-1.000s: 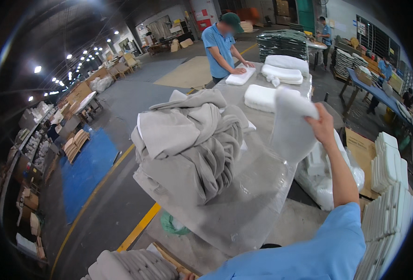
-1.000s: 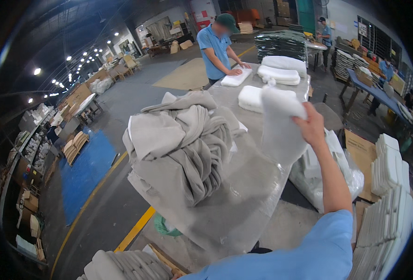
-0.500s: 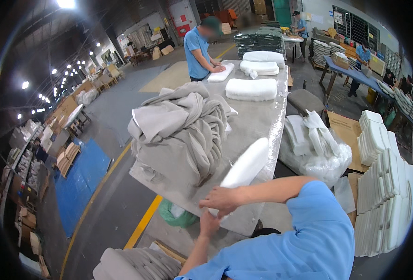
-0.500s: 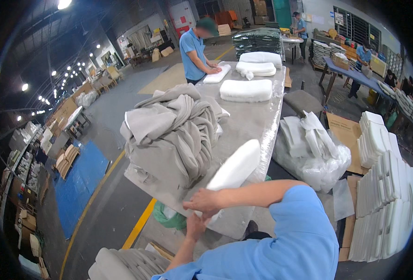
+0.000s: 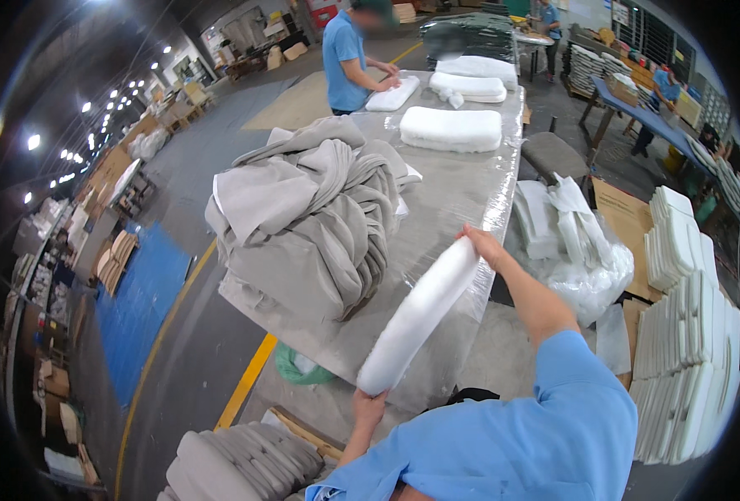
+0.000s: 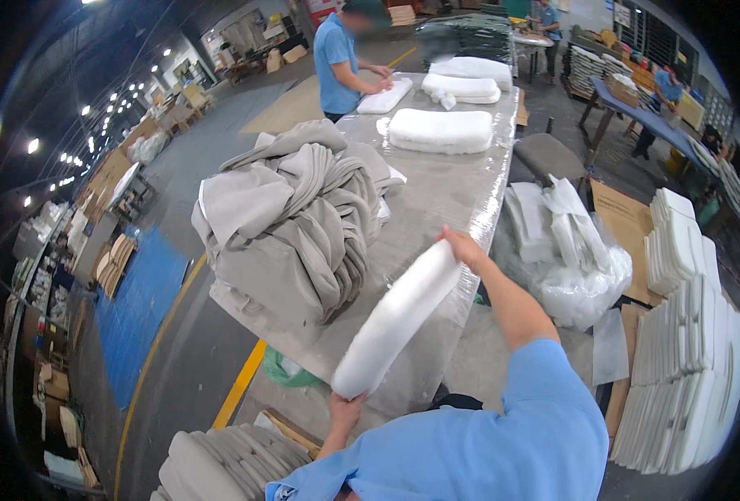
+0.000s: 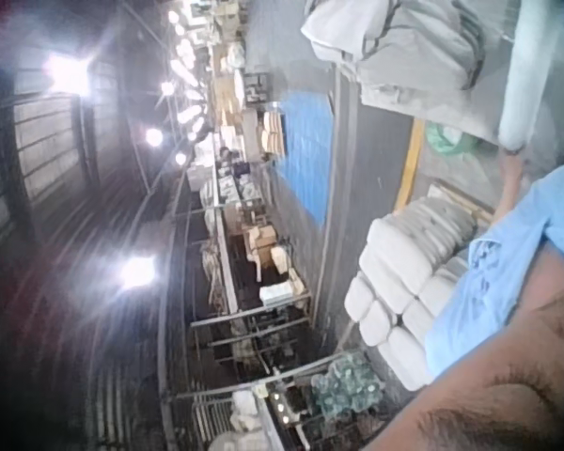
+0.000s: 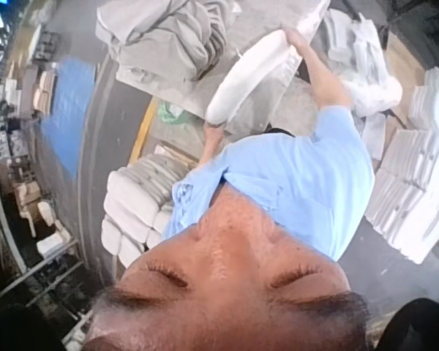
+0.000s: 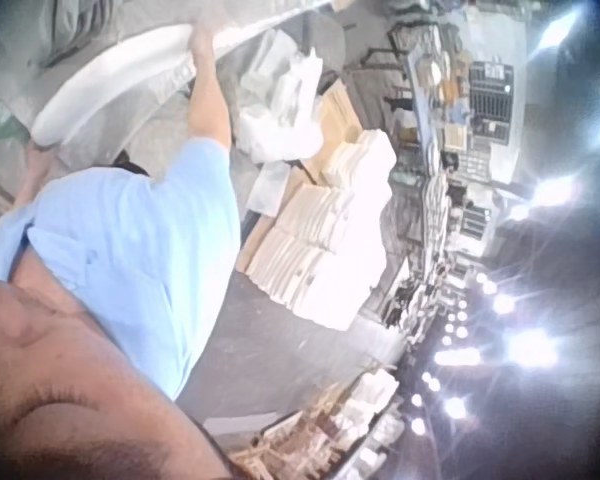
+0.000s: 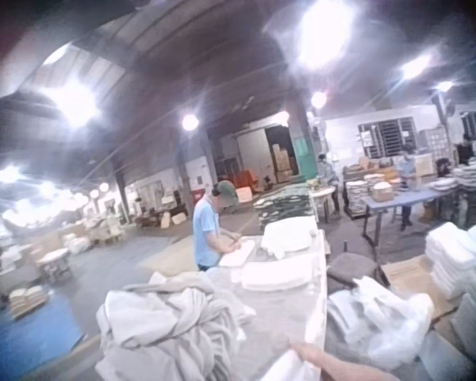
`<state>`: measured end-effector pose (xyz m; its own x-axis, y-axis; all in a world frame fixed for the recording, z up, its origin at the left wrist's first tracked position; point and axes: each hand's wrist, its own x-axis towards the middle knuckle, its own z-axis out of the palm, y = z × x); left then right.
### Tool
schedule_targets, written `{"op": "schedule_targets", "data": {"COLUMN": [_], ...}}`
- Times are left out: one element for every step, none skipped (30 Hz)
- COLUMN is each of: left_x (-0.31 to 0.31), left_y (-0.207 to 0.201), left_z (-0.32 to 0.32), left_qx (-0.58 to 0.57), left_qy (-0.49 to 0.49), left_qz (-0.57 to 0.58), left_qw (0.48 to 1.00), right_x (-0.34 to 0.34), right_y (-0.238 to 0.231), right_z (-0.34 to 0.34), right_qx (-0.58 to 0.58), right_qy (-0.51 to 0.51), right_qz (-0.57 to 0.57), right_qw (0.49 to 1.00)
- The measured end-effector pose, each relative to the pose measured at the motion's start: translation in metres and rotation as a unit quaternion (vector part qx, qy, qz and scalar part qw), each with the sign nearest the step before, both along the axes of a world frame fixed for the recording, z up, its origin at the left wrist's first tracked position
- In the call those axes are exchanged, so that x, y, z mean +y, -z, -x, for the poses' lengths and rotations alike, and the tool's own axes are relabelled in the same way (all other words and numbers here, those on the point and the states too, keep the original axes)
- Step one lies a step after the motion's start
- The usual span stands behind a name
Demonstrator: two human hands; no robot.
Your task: The person repeatedly inserts white foam inserts into gray fabric covers, aligns the edges, and stacks the finished cushions on a nearby pile. The person also handles loose fabric and foam pieces on the table throughout the process.
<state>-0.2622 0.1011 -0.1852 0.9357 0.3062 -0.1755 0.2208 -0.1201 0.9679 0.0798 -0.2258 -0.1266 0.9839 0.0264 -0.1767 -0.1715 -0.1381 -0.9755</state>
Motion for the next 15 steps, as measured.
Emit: {"op": "schedule_targets", "data": {"left_x": [0.000,-0.003,-0.003,0.000,0.005,0.012,0.023,0.037,0.051,0.061,0.070,0.073,0.069,0.063,0.064], "left_y": [-0.002,-0.005,-0.011,-0.017,-0.023,-0.029,-0.039,-0.046,-0.050,-0.052,-0.050,-0.047,-0.040,-0.031,-0.028], "left_z": [-0.002,-0.005,-0.010,-0.014,-0.017,-0.018,-0.021,-0.016,-0.009,-0.003,0.002,0.004,-0.004,-0.015,-0.016], "left_qx": [0.024,0.052,0.074,0.078,0.079,0.079,0.051,0.028,0.009,0.023,0.037,0.052,0.052,0.048,0.056], "left_qy": [-0.004,-0.002,-0.006,-0.016,-0.027,-0.040,-0.032,-0.029,-0.028,-0.034,-0.039,-0.035,0.010,0.058,0.091], "left_qz": [-0.003,-0.007,-0.011,-0.024,-0.035,-0.048,-0.059,-0.067,-0.076,-0.085,-0.091,-0.091,-0.121,-0.151,-0.193], "left_qw": [1.000,0.999,0.997,0.997,0.996,0.995,0.996,0.997,0.997,0.996,0.994,0.994,0.991,0.986,0.975], "right_x": [0.010,0.012,0.013,0.012,0.011,0.011,0.002,0.000,0.009,0.018,0.023,0.022,0.010,-0.007,-0.011], "right_y": [0.004,0.013,0.014,0.013,0.013,0.013,0.014,0.018,0.020,0.023,0.024,0.029,0.041,0.052,0.056], "right_z": [0.001,0.004,0.005,0.006,0.010,0.015,0.023,0.034,0.049,0.065,0.079,0.094,0.101,0.103,0.106], "right_qx": [-0.008,-0.012,-0.018,-0.027,-0.053,-0.080,-0.075,-0.065,-0.067,-0.068,-0.082,-0.098,-0.100,-0.103,-0.107], "right_qy": [0.031,0.067,0.092,0.118,0.135,0.151,0.139,0.120,0.137,0.153,0.129,0.114,0.120,0.132,0.117], "right_qz": [-0.027,-0.055,-0.037,-0.022,-0.019,-0.018,-0.064,-0.106,-0.116,-0.126,-0.142,-0.151,-0.094,-0.037,-0.032], "right_qw": [0.999,0.996,0.995,0.992,0.989,0.985,0.985,0.985,0.981,0.978,0.978,0.977,0.983,0.985,0.987]}}
